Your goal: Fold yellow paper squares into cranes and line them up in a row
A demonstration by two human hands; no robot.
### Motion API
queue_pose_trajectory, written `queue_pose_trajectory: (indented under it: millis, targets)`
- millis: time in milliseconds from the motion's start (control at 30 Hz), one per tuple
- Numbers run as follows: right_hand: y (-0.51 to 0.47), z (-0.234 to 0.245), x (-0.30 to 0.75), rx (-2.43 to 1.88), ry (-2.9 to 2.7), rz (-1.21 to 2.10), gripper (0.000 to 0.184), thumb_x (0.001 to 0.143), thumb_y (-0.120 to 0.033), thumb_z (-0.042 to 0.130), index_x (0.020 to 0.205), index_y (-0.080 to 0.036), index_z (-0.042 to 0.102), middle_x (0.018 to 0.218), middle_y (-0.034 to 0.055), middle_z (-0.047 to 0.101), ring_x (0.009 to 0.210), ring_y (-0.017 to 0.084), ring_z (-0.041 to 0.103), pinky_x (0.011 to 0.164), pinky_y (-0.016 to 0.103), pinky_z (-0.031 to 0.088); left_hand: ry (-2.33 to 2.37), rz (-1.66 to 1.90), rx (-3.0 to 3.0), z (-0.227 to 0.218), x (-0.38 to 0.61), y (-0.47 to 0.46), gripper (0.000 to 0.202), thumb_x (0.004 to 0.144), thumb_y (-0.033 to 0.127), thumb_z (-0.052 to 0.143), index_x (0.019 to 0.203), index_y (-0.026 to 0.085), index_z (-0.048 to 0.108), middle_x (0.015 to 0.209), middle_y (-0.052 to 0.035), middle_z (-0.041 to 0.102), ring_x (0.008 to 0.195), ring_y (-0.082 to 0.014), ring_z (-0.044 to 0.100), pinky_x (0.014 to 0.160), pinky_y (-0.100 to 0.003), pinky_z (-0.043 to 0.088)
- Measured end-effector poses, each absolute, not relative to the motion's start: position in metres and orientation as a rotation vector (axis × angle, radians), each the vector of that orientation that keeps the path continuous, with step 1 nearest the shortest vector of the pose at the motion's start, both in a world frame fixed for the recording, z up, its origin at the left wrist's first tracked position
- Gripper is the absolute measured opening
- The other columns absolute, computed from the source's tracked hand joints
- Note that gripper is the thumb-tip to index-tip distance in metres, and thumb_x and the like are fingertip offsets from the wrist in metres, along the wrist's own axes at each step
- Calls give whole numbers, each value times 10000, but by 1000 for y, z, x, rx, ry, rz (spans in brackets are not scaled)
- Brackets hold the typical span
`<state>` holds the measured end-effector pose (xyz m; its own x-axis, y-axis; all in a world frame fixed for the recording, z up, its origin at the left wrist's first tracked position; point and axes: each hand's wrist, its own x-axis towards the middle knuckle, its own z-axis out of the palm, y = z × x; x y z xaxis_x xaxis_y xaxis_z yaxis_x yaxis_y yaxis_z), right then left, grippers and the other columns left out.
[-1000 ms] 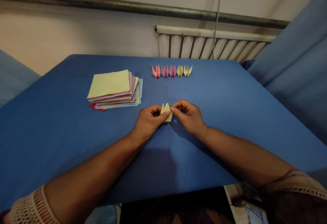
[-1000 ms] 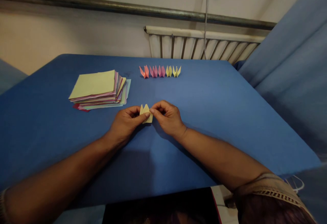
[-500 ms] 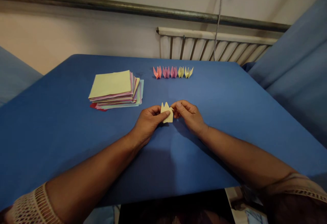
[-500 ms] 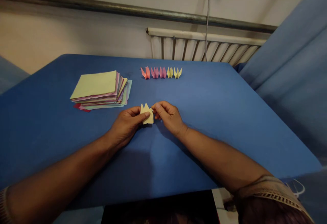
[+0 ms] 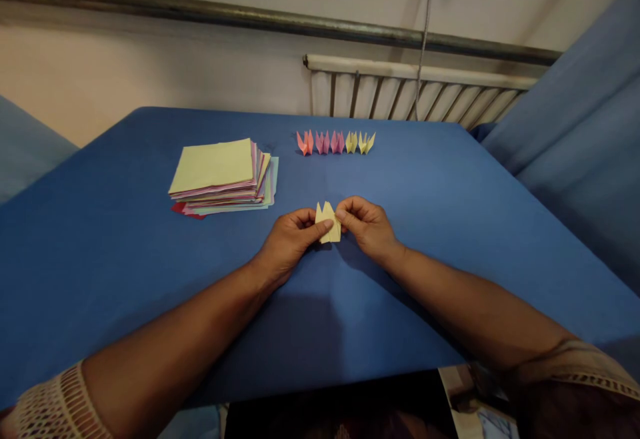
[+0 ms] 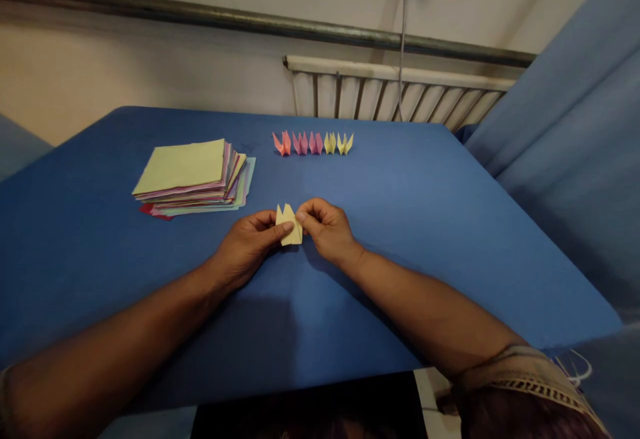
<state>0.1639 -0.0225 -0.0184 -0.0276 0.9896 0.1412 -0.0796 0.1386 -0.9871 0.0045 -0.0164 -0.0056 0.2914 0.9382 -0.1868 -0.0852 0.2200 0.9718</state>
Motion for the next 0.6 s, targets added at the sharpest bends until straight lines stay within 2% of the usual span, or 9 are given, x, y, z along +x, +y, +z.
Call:
queue_pose_trajectory:
  millis: [300, 467, 600]
  targets:
    - [-24, -15, 167, -1042, -1241, 1139, 367, 832, -568, 589, 796, -206, 636, 673, -12, 583, 612, 119, 534, 621, 281, 455, 1055, 951, 1155, -8, 2, -13, 275, 667, 381, 815, 756, 153, 690, 714, -8, 666, 611, -105, 554, 599, -235, 413]
    - [-23, -18, 165, -1037, -1239, 1158, 304, 735, -495, 716, 741, -209, 613, 641, -32, 576, 586, 107, 511, 578, 263, 435, 1072, 948, 1223, -6, 2, -14, 282, 664, 396, 818, 741, 153, 697, 722, 0, 658, 647, -109, 559, 637, -235, 423]
    - [-22, -18, 164, -1043, -1215, 1155, 275, 732, -444, 719, 688, -199, 602, 596, -41, 557, 548, 93, 482, 546, 249, 416, 1010, 934, 1213, -7, 1, -14, 283, 693, 402, 806, 799, 157, 714, 751, 0, 664, 669, -105, 569, 667, -234, 430]
